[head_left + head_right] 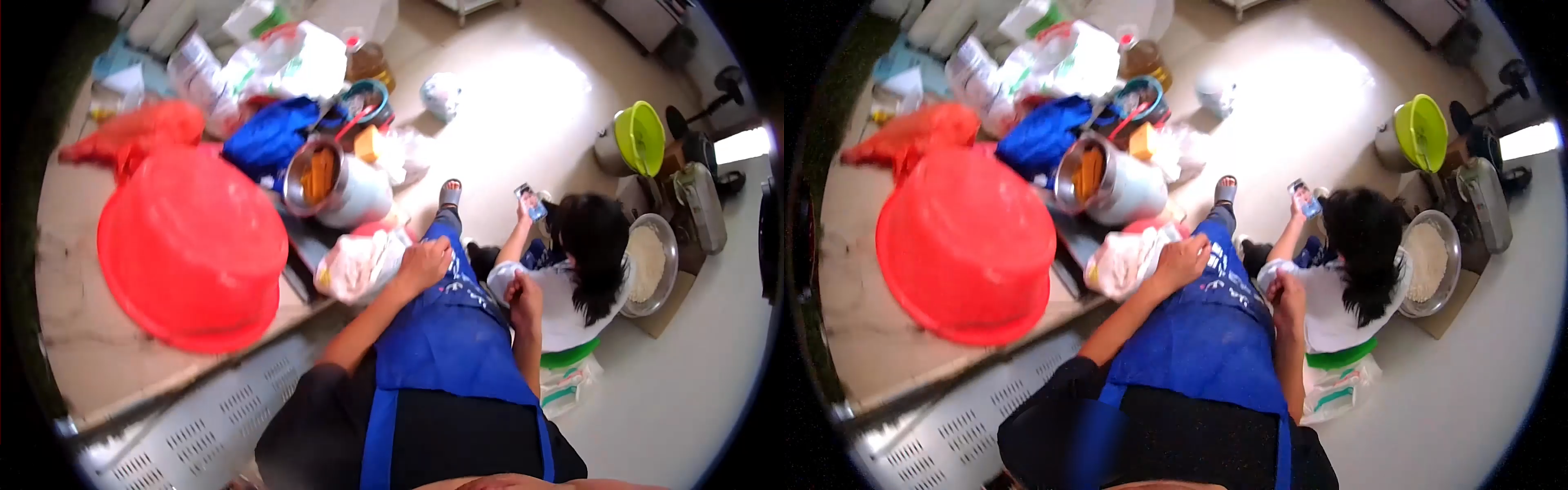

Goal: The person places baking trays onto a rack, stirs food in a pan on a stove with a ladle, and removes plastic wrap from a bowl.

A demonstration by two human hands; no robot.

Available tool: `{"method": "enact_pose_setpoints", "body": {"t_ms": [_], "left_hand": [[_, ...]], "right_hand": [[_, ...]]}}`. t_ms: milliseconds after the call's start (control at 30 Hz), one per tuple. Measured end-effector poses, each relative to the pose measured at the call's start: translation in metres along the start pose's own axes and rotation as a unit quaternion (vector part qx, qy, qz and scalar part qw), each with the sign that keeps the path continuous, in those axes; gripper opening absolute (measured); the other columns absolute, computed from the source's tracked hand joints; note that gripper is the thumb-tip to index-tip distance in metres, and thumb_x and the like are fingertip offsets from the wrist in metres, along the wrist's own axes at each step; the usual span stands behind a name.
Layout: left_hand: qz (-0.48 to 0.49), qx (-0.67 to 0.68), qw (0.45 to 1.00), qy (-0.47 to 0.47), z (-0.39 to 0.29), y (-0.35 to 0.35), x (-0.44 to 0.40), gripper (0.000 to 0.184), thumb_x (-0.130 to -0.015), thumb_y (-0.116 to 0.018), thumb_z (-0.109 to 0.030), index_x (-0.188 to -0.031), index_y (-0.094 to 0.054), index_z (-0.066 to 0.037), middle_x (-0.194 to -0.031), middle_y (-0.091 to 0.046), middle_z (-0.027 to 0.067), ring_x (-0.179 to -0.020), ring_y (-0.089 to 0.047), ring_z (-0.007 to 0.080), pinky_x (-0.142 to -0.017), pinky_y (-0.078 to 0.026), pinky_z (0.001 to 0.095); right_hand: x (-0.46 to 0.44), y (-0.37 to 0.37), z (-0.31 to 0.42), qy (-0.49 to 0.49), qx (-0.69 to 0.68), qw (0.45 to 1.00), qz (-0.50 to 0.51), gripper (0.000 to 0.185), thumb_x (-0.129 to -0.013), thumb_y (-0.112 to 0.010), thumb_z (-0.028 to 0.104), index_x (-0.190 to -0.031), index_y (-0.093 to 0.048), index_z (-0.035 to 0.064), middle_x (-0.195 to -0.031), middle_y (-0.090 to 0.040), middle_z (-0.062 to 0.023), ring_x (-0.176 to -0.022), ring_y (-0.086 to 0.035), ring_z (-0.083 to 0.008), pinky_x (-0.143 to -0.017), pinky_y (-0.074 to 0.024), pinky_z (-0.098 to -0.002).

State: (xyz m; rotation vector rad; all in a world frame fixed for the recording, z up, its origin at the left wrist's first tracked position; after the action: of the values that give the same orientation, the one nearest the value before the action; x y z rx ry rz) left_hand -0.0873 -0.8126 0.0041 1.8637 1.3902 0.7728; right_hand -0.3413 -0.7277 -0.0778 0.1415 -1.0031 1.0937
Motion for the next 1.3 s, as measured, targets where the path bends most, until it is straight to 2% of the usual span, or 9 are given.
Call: {"method": "enact_pose_setpoints", "body": {"t_ms": [333,467,567,867,967,1067,1133,1200,1300], "left_hand": [[0.105,-0.005,0.992,-0.071,0.066,0.016,-0.255,0.019,-0.093,-0.061,-0.028,-0.094,-0.063,-0.009,-0.084,-0.069,0.0169,-0.079,-0.067,0.0387,-0.069,-0.053,0.0509],[0.050,0.043,0.996,0.059,0.099,0.090,-0.363,0.023,-0.088,-0.069,-0.030,-0.096,-0.067,-0.009,-0.088,-0.071,0.0165,-0.085,-0.068,0.0385,-0.073,-0.053,0.0468],[0.010,0.033,0.999,0.007,0.115,0.122,-0.428,0.024,-0.085,-0.073,-0.027,-0.098,-0.065,-0.008,-0.093,-0.069,0.0164,-0.089,-0.066,0.0389,-0.076,-0.052,0.0469],[0.084,0.012,0.984,-0.155,0.054,0.111,-0.622,0.018,-0.082,-0.062,-0.008,-0.100,-0.062,-0.007,-0.094,-0.062,0.0195,-0.091,-0.062,0.0436,-0.077,-0.050,0.0528],[0.093,0.070,0.964,-0.239,0.026,0.077,-0.679,0.034,-0.079,-0.059,-0.001,-0.112,-0.064,-0.008,-0.099,-0.065,0.0223,-0.088,-0.065,0.0426,-0.078,-0.052,0.0498],[0.230,0.120,0.955,-0.142,0.009,0.028,-0.734,0.037,-0.080,-0.057,0.003,-0.115,-0.064,-0.008,-0.093,-0.067,0.0225,-0.083,-0.068,0.0400,-0.076,-0.054,0.0468],[0.236,0.124,0.952,-0.150,-0.003,-0.002,-0.773,0.041,-0.080,-0.054,0.005,-0.117,-0.064,-0.008,-0.079,-0.068,0.0191,-0.075,-0.069,0.0378,-0.070,-0.055,0.0458],[0.187,0.057,0.956,-0.217,-0.025,-0.026,-0.824,0.016,-0.088,-0.072,-0.026,-0.090,-0.068,-0.010,-0.066,-0.064,0.0173,-0.063,-0.064,0.0408,-0.056,-0.051,0.0483],[0.145,-0.042,0.959,-0.241,-0.091,-0.008,-0.905,0.038,-0.087,-0.072,-0.046,-0.075,-0.066,-0.011,-0.065,-0.063,0.0191,-0.061,-0.062,0.0425,-0.053,-0.048,0.0490]], "right_hand": [[-0.152,-0.150,0.117,-0.005,0.021,0.999,-0.047,0.024,-0.093,-0.062,0.017,-0.072,-0.056,0.0058,-0.060,-0.054,-0.0061,-0.049,-0.050,-0.0178,-0.045,-0.0393,-0.0305],[-0.220,-0.234,0.178,0.005,0.082,0.996,0.032,0.028,-0.096,-0.062,0.024,-0.075,-0.058,0.0053,-0.062,-0.055,-0.0055,-0.054,-0.050,-0.0157,-0.054,-0.0394,-0.0293],[-0.268,-0.267,0.218,0.023,0.065,0.994,0.083,0.030,-0.096,-0.062,0.025,-0.073,-0.057,0.0060,-0.062,-0.055,-0.0054,-0.054,-0.051,-0.0155,-0.053,-0.0394,-0.0297],[-0.341,-0.246,0.332,0.065,0.026,0.994,-0.087,0.031,-0.098,-0.061,0.027,-0.073,-0.057,0.0092,-0.065,-0.057,-0.0025,-0.055,-0.052,-0.0128,-0.053,-0.0429,-0.0280],[-0.380,-0.232,0.359,0.063,0.002,0.992,-0.105,0.031,-0.099,-0.061,0.027,-0.073,-0.057,0.0092,-0.065,-0.058,-0.0026,-0.055,-0.052,-0.0128,-0.053,-0.0433,-0.0283],[-0.429,-0.225,0.392,0.054,-0.023,0.993,-0.103,0.032,-0.098,-0.063,0.029,-0.073,-0.059,0.0097,-0.064,-0.059,-0.0014,-0.054,-0.054,-0.0120,-0.052,-0.0428,-0.0272],[-0.470,-0.217,0.425,0.047,-0.032,0.993,-0.101,0.032,-0.098,-0.063,0.029,-0.073,-0.059,0.0102,-0.064,-0.059,-0.0013,-0.053,-0.054,-0.0120,-0.051,-0.0429,-0.0270],[-0.502,-0.210,0.482,0.012,-0.059,0.991,-0.117,0.029,-0.098,-0.062,0.024,-0.073,-0.057,0.0101,-0.065,-0.059,-0.0031,-0.056,-0.056,-0.0134,-0.053,-0.0450,-0.0286],[-0.564,-0.193,0.583,0.058,-0.076,0.990,-0.107,0.028,-0.098,-0.061,0.022,-0.073,-0.056,0.0104,-0.064,-0.058,-0.0034,-0.054,-0.053,-0.0139,-0.052,-0.0438,-0.0288]]}}
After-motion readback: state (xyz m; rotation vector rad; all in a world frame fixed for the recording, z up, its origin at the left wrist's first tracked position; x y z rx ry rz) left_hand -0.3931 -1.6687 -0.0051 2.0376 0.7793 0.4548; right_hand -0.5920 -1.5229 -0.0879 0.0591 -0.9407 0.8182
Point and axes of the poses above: each hand's wrist, its own x-axis away from the middle knuckle, its own y-axis out of the back of the hand, z = x × y, the point moved 7 cm from there along -x, towards the middle knuckle
